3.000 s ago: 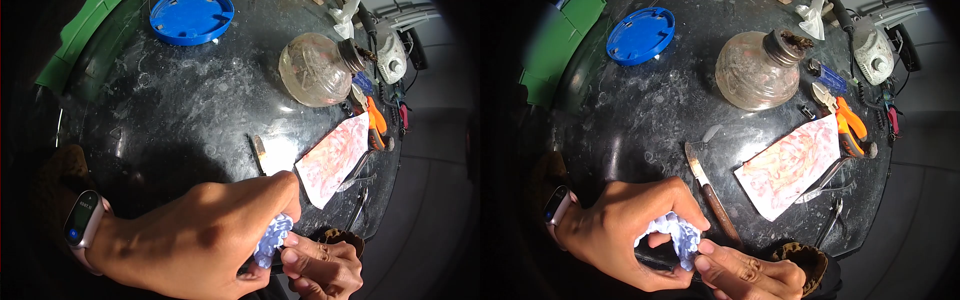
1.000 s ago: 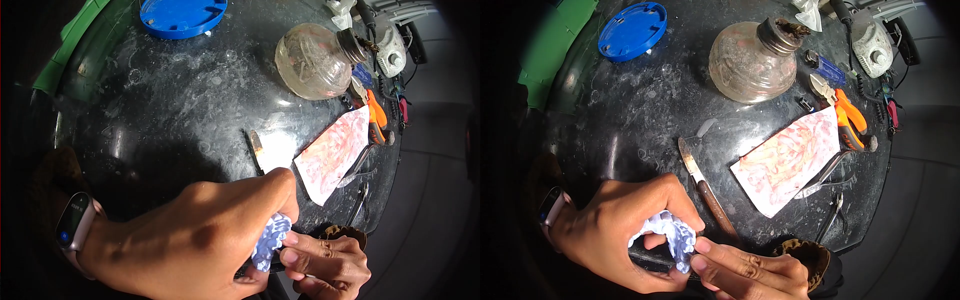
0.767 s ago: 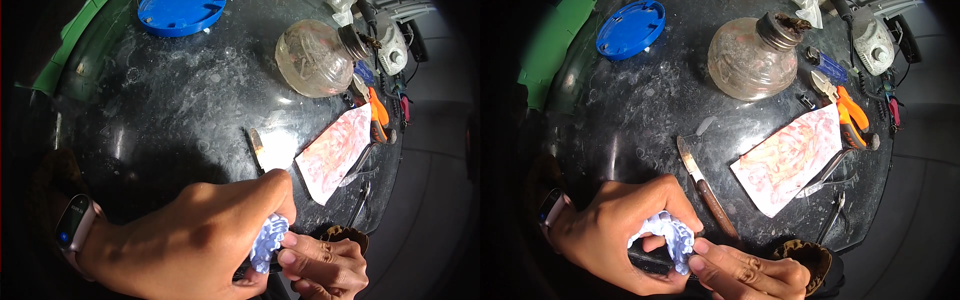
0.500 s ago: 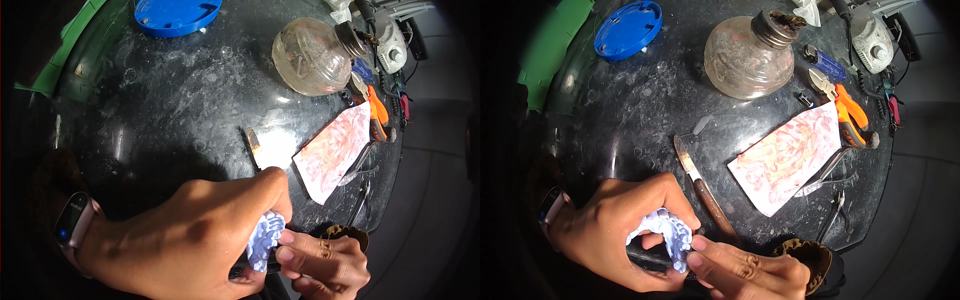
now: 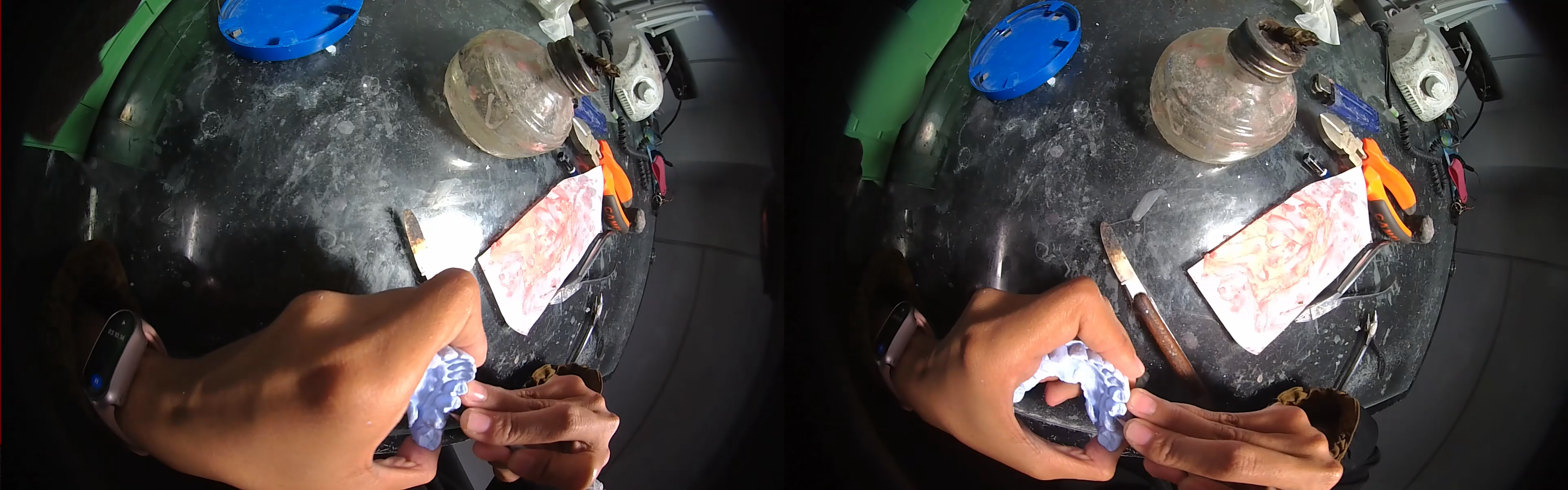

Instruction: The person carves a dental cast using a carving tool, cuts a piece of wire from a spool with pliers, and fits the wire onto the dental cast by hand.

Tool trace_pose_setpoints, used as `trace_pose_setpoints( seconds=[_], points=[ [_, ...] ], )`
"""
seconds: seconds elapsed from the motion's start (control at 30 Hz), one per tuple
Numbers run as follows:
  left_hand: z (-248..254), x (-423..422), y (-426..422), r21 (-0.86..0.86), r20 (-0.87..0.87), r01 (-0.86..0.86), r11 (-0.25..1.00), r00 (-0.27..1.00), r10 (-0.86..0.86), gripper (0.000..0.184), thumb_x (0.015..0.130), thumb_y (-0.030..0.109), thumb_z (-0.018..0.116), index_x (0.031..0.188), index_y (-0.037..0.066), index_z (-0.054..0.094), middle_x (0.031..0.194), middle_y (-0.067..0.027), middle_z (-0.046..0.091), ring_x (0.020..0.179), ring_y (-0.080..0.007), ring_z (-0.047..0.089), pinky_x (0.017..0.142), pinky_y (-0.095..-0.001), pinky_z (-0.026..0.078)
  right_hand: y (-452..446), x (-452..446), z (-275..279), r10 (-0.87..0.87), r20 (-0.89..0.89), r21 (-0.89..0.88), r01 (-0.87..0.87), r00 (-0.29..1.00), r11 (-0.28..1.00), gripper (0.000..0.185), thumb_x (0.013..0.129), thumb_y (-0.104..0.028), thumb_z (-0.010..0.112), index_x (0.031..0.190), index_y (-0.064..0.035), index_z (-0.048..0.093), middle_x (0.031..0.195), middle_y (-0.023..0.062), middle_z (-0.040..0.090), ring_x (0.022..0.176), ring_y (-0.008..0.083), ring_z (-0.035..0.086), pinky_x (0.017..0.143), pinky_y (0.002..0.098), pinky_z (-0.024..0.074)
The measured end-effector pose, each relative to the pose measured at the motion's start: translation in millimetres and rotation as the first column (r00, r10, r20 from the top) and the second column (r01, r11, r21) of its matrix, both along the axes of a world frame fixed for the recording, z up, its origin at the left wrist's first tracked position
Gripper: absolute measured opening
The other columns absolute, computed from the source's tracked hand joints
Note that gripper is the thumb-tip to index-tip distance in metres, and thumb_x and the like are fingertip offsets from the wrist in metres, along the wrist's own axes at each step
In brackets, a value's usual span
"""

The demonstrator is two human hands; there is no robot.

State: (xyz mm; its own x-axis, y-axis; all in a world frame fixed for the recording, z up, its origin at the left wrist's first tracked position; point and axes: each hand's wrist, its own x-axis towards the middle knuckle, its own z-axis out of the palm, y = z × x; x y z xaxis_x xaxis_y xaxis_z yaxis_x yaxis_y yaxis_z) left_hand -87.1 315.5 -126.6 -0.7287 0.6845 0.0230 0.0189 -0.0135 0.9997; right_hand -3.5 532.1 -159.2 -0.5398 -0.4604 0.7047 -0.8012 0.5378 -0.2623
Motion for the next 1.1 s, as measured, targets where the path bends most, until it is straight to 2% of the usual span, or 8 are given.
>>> trace_pose_setpoints(
  seconds=[0.13,0.33,0.4,0.53,0.63,0.8,0.87,1.1],
  points=[
    [19.7,-16.0,0.5,-0.134,0.297,0.112,0.985,0.952,-0.068,0.045,0.056,0.001,0.074,0.094,0.003,0.049,0.077,-0.0013,0.055,0.054,-0.0040,0.048,0.043,-0.0196,0.036,-16.0,-29.4,35.9,0.386,0.396,-0.380,-0.233,0.833,0.895,0.011,0.067,0.017,0.054,0.065,0.0080,0.049,0.087,0.0321,0.062,0.077,0.0387,0.067,0.048,0.0298,0.0571],
    [-6.8,-0.7,-1.9,-0.103,0.011,0.088,0.991,0.996,-0.087,0.047,0.059,0.007,0.079,0.095,0.001,0.050,0.075,-0.0020,0.057,0.052,-0.0037,0.049,0.043,-0.0190,0.039,-14.9,-23.8,31.7,0.378,0.359,-0.375,-0.239,0.853,0.896,0.014,0.061,0.018,0.059,0.069,0.0091,0.053,0.086,0.0308,0.063,0.076,0.0373,0.067,0.049,0.0296,0.0579],
    [-1.5,1.8,0.5,-0.017,0.170,0.039,0.999,0.985,-0.036,0.045,0.057,0.004,0.075,0.093,0.002,0.049,0.073,-0.0013,0.054,0.053,-0.0040,0.048,0.043,-0.0198,0.037,-13.0,-13.7,46.2,0.247,0.584,-0.290,-0.086,0.774,0.953,0.020,0.060,0.018,0.056,0.078,0.0109,0.058,0.089,0.0315,0.062,0.071,0.0328,0.068,0.049,0.0287,0.0570],
    [-5.4,4.4,-0.5,-0.013,-0.097,0.011,1.000,0.995,-0.012,0.043,0.056,0.002,0.073,0.092,0.003,0.049,0.070,-0.0008,0.051,0.053,-0.0041,0.047,0.044,-0.0207,0.036,-21.1,-9.4,60.4,0.161,0.759,-0.249,0.053,0.631,0.967,0.036,0.060,0.015,0.049,0.093,0.0135,0.061,0.094,0.0328,0.062,0.062,0.0238,0.067,0.049,0.0269,0.0543],
    [-3.9,-2.1,-4.2,-0.075,0.100,0.180,0.981,0.980,-0.173,0.049,0.059,0.010,0.082,0.096,0.000,0.050,0.075,-0.0018,0.057,0.052,-0.0035,0.049,0.043,-0.0186,0.039,-21.1,-11.6,54.4,0.186,0.696,-0.271,0.013,0.693,0.963,0.038,0.062,0.011,0.046,0.097,0.0144,0.061,0.096,0.0335,0.062,0.058,0.0188,0.065,0.047,0.0242,0.0510],
    [-1.8,-1.2,-3.6,-0.119,0.054,0.168,0.979,0.985,-0.163,0.050,0.059,0.011,0.082,0.096,0.000,0.050,0.075,-0.0019,0.058,0.051,-0.0032,0.049,0.043,-0.0184,0.039,-13.1,-22.9,44.5,0.326,0.540,-0.290,-0.192,0.776,0.937,0.014,0.061,0.017,0.053,0.073,0.0095,0.053,0.090,0.0311,0.062,0.072,0.0332,0.068,0.050,0.0290,0.0569],
    [-0.8,0.3,-4.0,-0.119,0.058,0.143,0.983,0.989,-0.137,0.046,0.058,0.007,0.078,0.094,0.001,0.050,0.071,-0.0015,0.054,0.051,-0.0035,0.047,0.043,-0.0195,0.037,-12.3,-26.6,45.9,0.388,0.467,-0.298,-0.272,0.794,0.915,0.025,0.060,0.020,0.059,0.063,0.0056,0.040,0.084,0.0289,0.061,0.083,0.0454,0.064,0.054,0.0350,0.0601],
    [-1.0,0.4,-5.0,-0.136,0.024,0.130,0.982,0.991,-0.128,0.046,0.058,0.008,0.078,0.093,0.001,0.050,0.072,-0.0014,0.055,0.051,-0.0038,0.047,0.043,-0.0194,0.037,-15.1,-29.8,38.5,0.455,0.462,-0.382,-0.292,0.761,0.877,0.024,0.063,0.021,0.059,0.068,0.0056,0.041,0.082,0.0302,0.060,0.082,0.0450,0.064,0.055,0.0366,0.0601]
  ],
)
